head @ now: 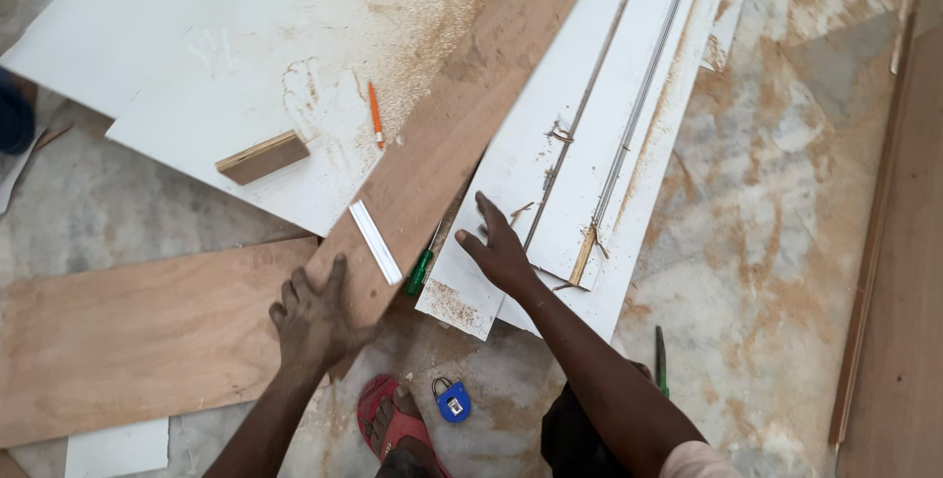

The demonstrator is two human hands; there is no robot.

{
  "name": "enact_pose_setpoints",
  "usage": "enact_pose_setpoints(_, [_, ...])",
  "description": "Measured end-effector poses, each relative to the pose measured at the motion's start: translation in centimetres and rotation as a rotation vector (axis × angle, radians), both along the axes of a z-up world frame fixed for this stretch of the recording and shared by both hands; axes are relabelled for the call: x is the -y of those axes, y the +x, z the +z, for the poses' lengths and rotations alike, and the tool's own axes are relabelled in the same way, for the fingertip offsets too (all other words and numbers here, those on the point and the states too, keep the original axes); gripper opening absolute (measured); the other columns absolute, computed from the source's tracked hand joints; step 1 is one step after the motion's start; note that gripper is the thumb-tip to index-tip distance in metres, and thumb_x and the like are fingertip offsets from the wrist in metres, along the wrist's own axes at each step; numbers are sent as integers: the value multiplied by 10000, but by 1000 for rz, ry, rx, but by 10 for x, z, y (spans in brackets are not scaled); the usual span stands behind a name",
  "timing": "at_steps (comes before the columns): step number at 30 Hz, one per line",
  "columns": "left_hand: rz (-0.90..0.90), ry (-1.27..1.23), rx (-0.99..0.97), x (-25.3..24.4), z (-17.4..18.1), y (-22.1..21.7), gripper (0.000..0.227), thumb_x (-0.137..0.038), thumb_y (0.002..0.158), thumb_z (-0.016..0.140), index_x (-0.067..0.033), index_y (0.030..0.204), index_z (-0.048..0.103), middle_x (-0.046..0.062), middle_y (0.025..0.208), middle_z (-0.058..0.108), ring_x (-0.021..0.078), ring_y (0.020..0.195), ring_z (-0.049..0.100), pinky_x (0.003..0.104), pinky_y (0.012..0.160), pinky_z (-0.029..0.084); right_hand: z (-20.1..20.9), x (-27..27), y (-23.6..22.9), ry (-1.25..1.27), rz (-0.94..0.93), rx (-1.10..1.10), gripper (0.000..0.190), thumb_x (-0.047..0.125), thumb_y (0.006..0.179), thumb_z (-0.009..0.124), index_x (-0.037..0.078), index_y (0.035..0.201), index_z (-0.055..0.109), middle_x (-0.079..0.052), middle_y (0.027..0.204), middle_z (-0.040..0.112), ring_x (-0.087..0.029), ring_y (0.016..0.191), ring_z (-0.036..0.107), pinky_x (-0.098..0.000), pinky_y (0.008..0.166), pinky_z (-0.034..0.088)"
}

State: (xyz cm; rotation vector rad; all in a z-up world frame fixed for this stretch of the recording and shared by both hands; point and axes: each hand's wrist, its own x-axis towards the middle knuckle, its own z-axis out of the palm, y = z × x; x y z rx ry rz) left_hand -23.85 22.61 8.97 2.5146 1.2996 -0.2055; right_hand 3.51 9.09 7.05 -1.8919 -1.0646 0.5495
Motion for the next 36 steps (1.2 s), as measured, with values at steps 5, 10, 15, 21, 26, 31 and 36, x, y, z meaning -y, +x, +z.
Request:
enact_pose_setpoints(5, [12, 18, -44, 33, -7, -33, 1299, -761, 533, 827, -274, 1598, 266, 259, 1486, 283, 420, 1387, 315, 613, 1083, 324, -25, -23, -8, -232, -35, 415, 996, 496, 901, 718, -61, 1567, 228, -301, 1651, 202, -412, 1554, 172, -511, 1234, 183])
enact_pose_setpoints(10, [46, -30, -40, 60, -2, -44, 1310, -848, 542, 786, -257, 1586, 261, 288, 1511, 240, 436, 1429, 243, 628, 1114, 270, -39, -18, -20, -302, -24, 540, 1061, 551, 850, 754, -76, 1546, 256, -310, 1645, 199, -423, 1553, 170, -544, 1232, 181])
enact_pose_setpoints(15, [60, -59, -94, 58, 0, -37, 1303, -851, 552, 780, -273, 1591, 245, 277, 1531, 218, 428, 1451, 219, 627, 1134, 247, -44, -19, -13, -307, -1, 582, 1090, 553, 830, 764, -85, 1549, 251, -310, 1635, 217, -412, 1553, 157, -543, 1237, 156])
enact_pose_setpoints(21, [70, -50, -20, 35, -2, -9, 1287, -762, 541, 830, -298, 1605, 275, 271, 1543, 255, 437, 1446, 268, 624, 1116, 304, -46, -46, 21, -327, -49, 653, 1101, 592, 806, 757, -52, 1557, 273, -271, 1656, 224, -390, 1566, 152, -553, 1242, 143])
enact_pose_setpoints(26, [68, -97, 50, 9, 0, 52, 1304, -732, 550, 867, -284, 1616, 264, 285, 1537, 256, 496, 1440, 246, 669, 1088, 315, -25, -88, 90, -508, -81, 711, 1090, 641, 817, 722, 6, 1578, 269, -202, 1681, 207, -354, 1572, 148, -556, 1242, 155])
enact_pose_setpoints(31, [38, -108, 83, 2, -6, 86, 1335, -815, 568, 817, -274, 1640, 233, 306, 1521, 265, 506, 1421, 276, 719, 1091, 322, -15, -95, 125, -586, -110, 733, 1044, 651, 856, 680, 82, 1617, 248, -129, 1706, 208, -350, 1577, 159, -574, 1240, 161])
enact_pose_setpoints(36, [8, 1, 87, 4, -17, 74, 1310, -852, 551, 808, -267, 1591, 268, 325, 1495, 271, 541, 1433, 230, 692, 1020, 365, -20, -90, 107, -541, -94, 657, 1008, 621, 908, 657, 104, 1630, 181, -129, 1691, 220, -353, 1562, 165, -571, 1237, 156])
